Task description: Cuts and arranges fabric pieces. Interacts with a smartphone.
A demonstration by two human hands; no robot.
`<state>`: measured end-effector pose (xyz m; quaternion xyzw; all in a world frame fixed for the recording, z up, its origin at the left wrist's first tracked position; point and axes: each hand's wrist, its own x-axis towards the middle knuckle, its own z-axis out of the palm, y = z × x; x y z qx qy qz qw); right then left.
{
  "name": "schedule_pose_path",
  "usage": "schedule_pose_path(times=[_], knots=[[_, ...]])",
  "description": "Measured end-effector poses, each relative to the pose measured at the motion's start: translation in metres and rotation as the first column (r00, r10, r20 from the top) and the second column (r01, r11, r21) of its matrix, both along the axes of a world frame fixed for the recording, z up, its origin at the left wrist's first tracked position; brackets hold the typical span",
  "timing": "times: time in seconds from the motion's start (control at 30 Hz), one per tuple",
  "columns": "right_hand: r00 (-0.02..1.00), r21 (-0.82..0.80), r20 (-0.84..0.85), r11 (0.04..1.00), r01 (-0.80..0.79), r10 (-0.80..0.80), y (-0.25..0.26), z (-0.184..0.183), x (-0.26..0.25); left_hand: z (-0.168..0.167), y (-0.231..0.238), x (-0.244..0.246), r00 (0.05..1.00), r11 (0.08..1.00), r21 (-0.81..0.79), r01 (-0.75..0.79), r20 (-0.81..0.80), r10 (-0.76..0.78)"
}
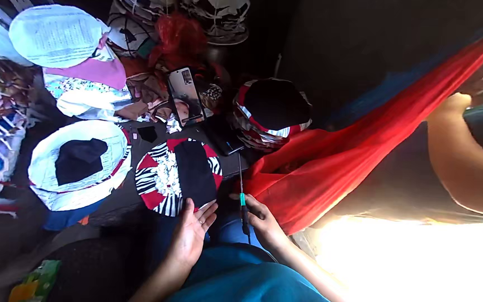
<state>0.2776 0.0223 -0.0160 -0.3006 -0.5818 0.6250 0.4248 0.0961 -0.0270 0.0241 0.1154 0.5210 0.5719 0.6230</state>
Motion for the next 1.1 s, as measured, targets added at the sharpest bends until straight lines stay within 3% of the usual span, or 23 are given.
schedule_pose_path(times=[0.1,0.3,0.43,0.57,0.73,0.87,0.97,1.03,1.1], knots=[[1.0,-0.062,-0.015,0.998,-0.012,0.011,-0.003,-0.001,0.007,-0.007,0.001,-0.008,0.993,0.993,0.025,0.114,0.003,-0.114],[0.988,-0.161,-0.019,0.975,-0.151,0.15,-0.008,0.003,0.022,-0.014,-0.009,-0.045,0.961,0.962,0.01,-0.273,-0.031,0.273],[0.963,-0.161,0.019,0.952,-0.262,0.268,-0.012,0.004,0.026,-0.01,-0.012,-0.066,0.956,0.958,0.07,-0.278,-0.082,0.283],[0.924,-0.162,0.028,0.914,-0.373,0.382,-0.018,0.011,0.026,-0.002,-0.017,-0.049,0.939,0.939,0.054,-0.339,-0.041,0.342],[0.906,-0.247,-0.097,0.872,-0.423,0.412,-0.023,0.008,0.026,-0.009,-0.019,-0.014,0.894,0.901,0.037,-0.432,0.154,0.422],[0.914,-0.211,-0.134,0.891,-0.403,0.382,-0.022,0.003,0.022,-0.01,-0.009,-0.011,0.951,0.967,0.023,-0.252,0.191,0.244],[0.925,-0.205,-0.154,0.904,-0.374,0.348,-0.022,0.001,0.021,-0.007,-0.019,-0.028,0.986,0.989,0.037,0.145,0.083,-0.147],[0.932,-0.197,-0.154,0.914,-0.353,0.327,-0.021,-0.003,0.019,-0.002,-0.027,-0.046,0.916,0.912,0.101,0.398,-0.095,-0.389],[0.94,-0.197,-0.148,0.922,-0.333,0.307,-0.021,-0.006,0.016,0.009,-0.028,-0.065,0.824,0.864,0.196,0.464,-0.453,-0.34]])
